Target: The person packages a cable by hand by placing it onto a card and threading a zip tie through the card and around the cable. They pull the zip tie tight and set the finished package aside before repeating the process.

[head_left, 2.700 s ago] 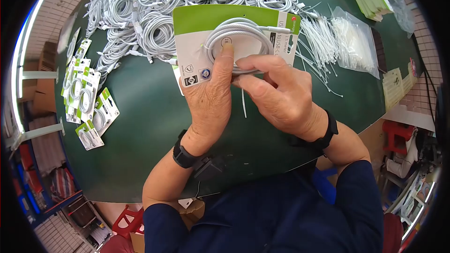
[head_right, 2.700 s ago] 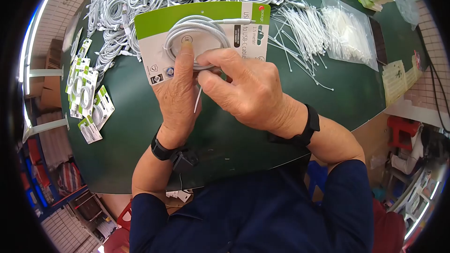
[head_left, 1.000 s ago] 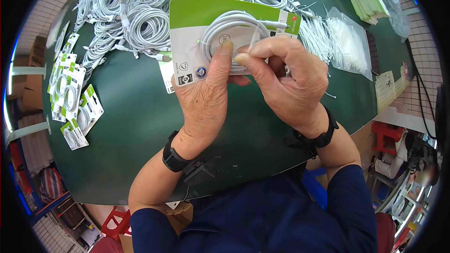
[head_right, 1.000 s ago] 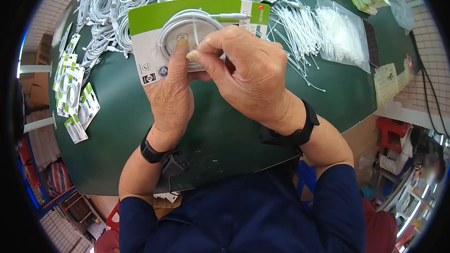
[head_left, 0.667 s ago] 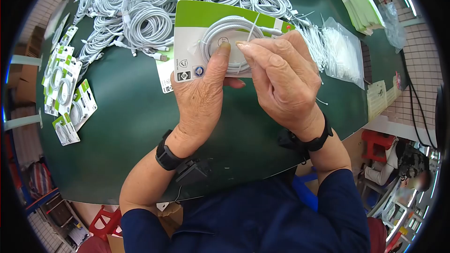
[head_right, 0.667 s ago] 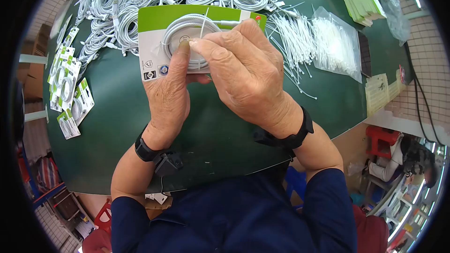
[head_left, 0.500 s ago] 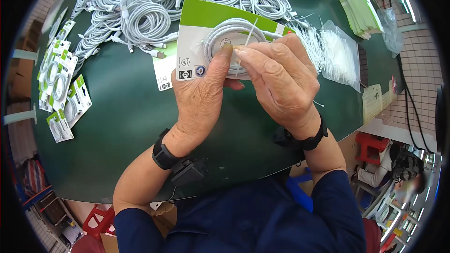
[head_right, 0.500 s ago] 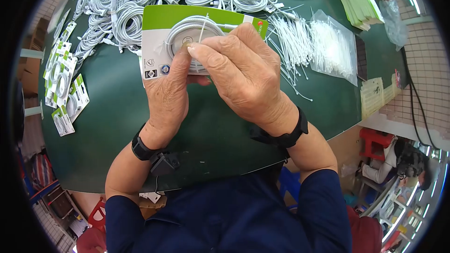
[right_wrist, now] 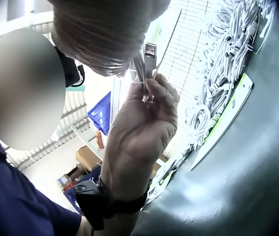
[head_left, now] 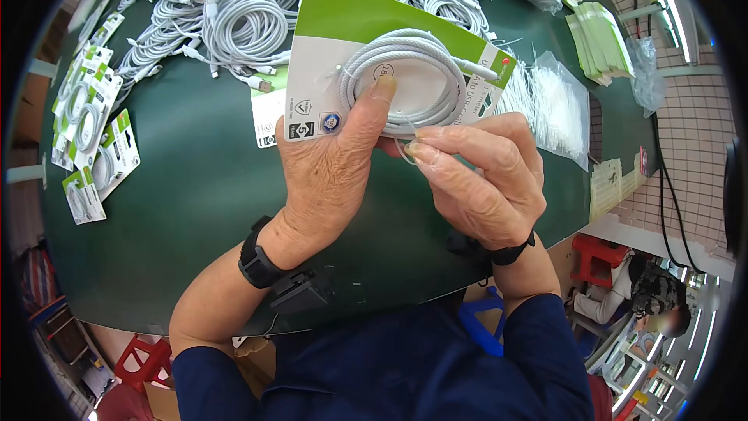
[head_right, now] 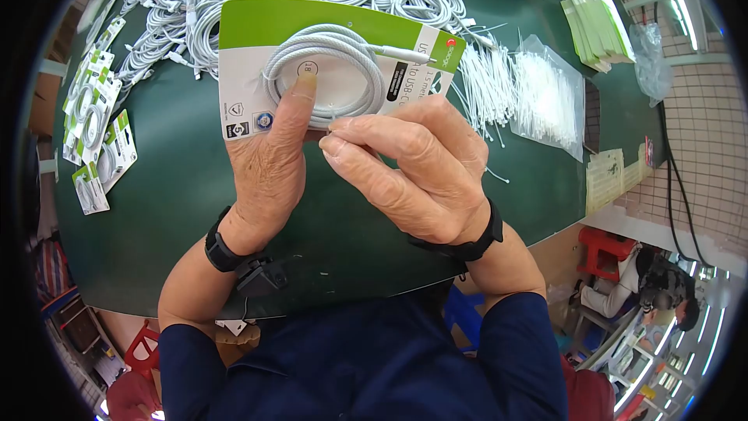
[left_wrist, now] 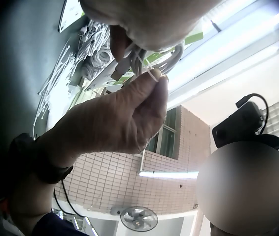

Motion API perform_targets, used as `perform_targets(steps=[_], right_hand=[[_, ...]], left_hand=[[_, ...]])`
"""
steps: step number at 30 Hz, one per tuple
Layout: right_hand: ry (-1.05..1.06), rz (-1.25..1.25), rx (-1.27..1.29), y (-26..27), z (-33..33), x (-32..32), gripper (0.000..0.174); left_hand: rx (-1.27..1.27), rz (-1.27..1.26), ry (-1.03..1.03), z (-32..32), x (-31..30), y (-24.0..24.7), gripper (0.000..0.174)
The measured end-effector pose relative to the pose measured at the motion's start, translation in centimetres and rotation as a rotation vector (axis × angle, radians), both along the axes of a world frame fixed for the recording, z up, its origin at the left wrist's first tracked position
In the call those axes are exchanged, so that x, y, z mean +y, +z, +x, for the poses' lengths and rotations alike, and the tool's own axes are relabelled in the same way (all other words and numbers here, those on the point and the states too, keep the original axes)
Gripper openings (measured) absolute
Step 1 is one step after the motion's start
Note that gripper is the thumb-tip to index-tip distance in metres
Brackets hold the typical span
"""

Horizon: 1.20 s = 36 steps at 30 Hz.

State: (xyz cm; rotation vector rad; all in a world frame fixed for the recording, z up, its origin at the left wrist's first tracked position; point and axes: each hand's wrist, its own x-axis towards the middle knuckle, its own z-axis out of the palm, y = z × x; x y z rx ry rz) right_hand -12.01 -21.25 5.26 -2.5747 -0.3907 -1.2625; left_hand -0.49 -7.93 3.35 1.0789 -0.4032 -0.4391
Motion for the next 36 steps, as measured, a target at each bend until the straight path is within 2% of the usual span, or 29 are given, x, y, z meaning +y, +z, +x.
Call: perform_targets(steps=[3, 10, 18, 22, 28, 32, 36], right_hand=[[-0.005, 0.033, 0.015, 0.1, -0.1, 0.0, 0.047], [-0.016, 0.068, 0.007, -0.2, 0.2, 0.1, 0.044], [-0.023, 0.097, -0.042, -0.6, 0.7, 0.1, 0.043], [-0.022, 0.102, -0.028, -0.7, 0.8, 0.1, 0.043], [-0.017, 0.219, -0.01, -1.0, 1.4, 0.3, 0.036], [-0.096, 0.364, 0.082, -0.4, 1.3, 1.3, 0.032], [-0.135, 0.283, 0.201, -0.2, 1.1, 1.2, 0.028]], left_hand=[[0.062, -0.014, -0.013, 0.0, 0.0, 0.4, 0.022], [-0.02, 0.007, -0.003, 0.0, 0.1, 0.1, 0.022], [0.001, 0.009, -0.019, -0.1, 0.2, 0.3, 0.022], [0.077, -0.015, -0.028, -0.1, 0.1, 0.4, 0.021], [-0.013, 0.01, -0.021, -0.2, 0.2, -0.1, 0.02], [-0.089, 0.06, -0.04, -0.5, 0.4, -0.7, 0.02], [-0.038, 0.052, -0.075, -0.2, 0.2, -1.6, 0.02]])
